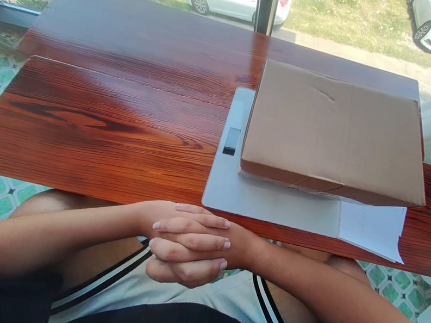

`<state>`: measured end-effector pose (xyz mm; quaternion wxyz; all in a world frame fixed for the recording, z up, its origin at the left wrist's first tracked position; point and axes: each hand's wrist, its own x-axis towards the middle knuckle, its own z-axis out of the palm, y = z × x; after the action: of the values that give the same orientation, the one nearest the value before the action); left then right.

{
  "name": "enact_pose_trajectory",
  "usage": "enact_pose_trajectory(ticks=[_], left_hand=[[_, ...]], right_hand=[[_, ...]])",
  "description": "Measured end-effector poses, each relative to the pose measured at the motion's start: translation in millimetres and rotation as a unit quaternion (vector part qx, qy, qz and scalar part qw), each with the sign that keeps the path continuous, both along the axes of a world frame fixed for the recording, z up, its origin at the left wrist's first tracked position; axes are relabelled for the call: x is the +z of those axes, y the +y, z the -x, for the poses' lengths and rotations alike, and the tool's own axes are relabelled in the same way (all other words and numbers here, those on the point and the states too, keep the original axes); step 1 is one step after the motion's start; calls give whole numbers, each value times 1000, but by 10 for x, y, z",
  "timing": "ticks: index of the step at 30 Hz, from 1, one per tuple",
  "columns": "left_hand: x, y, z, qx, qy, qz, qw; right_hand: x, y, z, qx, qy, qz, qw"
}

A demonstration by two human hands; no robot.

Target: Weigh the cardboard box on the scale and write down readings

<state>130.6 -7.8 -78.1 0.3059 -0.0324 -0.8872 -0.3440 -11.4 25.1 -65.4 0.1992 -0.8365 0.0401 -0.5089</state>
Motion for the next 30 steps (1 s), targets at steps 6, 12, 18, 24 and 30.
enact_pose_trajectory(ticks=[6, 12, 18, 24, 30], left_hand=[[236, 369, -141, 127, -87, -71, 986], [252, 344, -130, 130, -133, -104, 977], [239, 361, -140, 129, -90, -89, 984], [227, 377, -145, 139, -105, -90, 981], [235, 385, -152, 146, -111, -81, 980]], right_hand=[[114, -12, 39, 10, 36, 5, 999], [188, -19, 63, 15, 48, 19, 999], [140, 5, 16, 2, 33, 19, 999], [137, -7, 5, -6, 29, 28, 999], [187, -20, 32, 4, 44, 29, 999]])
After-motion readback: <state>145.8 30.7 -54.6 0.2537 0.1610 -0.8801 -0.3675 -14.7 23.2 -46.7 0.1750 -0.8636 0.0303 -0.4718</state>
